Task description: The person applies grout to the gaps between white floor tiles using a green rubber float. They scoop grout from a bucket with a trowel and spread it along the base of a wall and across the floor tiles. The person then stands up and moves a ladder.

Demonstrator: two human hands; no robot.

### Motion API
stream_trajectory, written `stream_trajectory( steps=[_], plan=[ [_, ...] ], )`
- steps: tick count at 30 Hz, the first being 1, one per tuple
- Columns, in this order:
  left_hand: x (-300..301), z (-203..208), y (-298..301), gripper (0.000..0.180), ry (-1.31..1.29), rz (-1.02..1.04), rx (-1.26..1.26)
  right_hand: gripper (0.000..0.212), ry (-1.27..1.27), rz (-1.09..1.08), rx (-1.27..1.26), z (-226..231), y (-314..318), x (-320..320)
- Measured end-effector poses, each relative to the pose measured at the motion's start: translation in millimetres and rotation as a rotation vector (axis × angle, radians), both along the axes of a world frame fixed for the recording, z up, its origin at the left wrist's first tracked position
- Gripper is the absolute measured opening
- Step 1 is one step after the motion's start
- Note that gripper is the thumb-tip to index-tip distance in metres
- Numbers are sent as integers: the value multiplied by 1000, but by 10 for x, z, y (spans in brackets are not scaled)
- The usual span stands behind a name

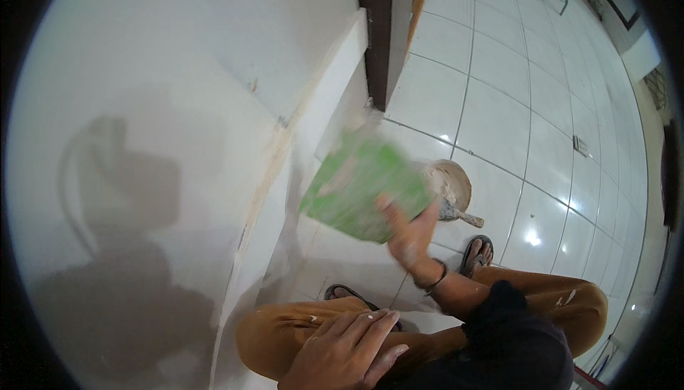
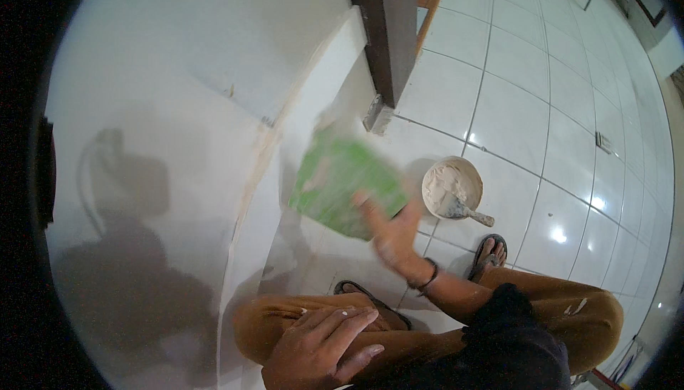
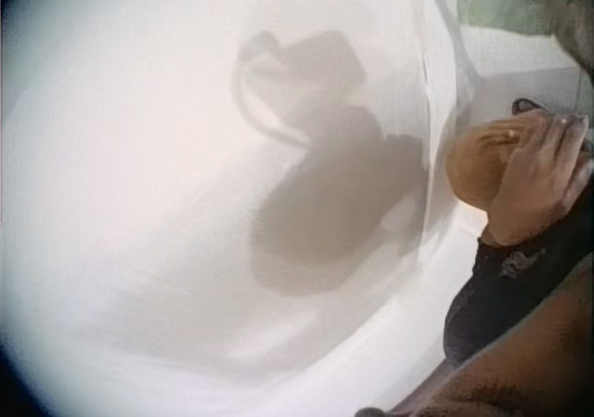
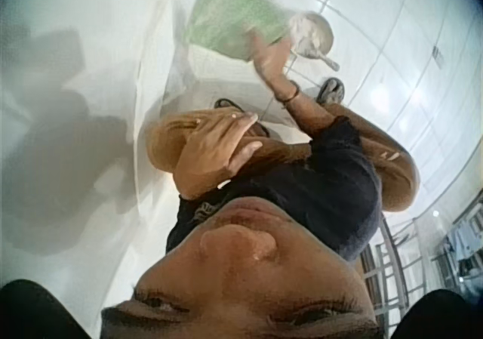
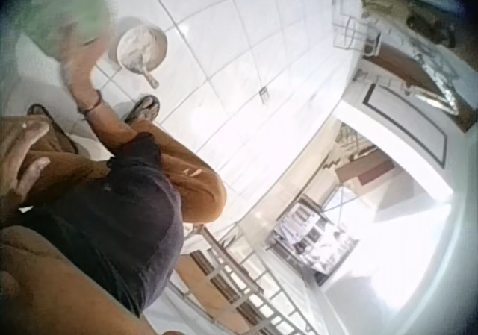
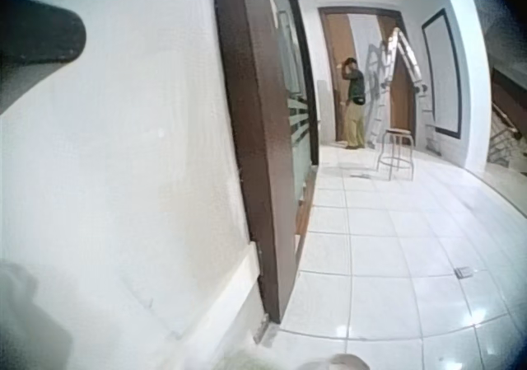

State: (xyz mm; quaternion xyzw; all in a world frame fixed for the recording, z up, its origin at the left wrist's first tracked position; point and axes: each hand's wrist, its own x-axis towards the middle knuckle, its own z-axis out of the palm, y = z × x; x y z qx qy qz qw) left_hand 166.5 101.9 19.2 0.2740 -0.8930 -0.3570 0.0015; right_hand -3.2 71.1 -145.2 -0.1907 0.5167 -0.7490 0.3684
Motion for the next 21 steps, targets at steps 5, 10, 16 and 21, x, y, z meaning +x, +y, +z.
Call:
stream_trajectory(
  steps=[5,10,16,21],
  plan=[
    [11,7,-6,43,57,47,14,34,-531,41,-120,328,-288,-706],
    [44,7,16,45,22,111,3,48,-443,102,-94,370,-336,-713],
    [99,-25,50,49,-12,87,14,34,329,63,-212,388,-347,-689],
    [99,20,47,50,9,79,11,44,1312,223,-430,658,-511,-974]
  ],
)
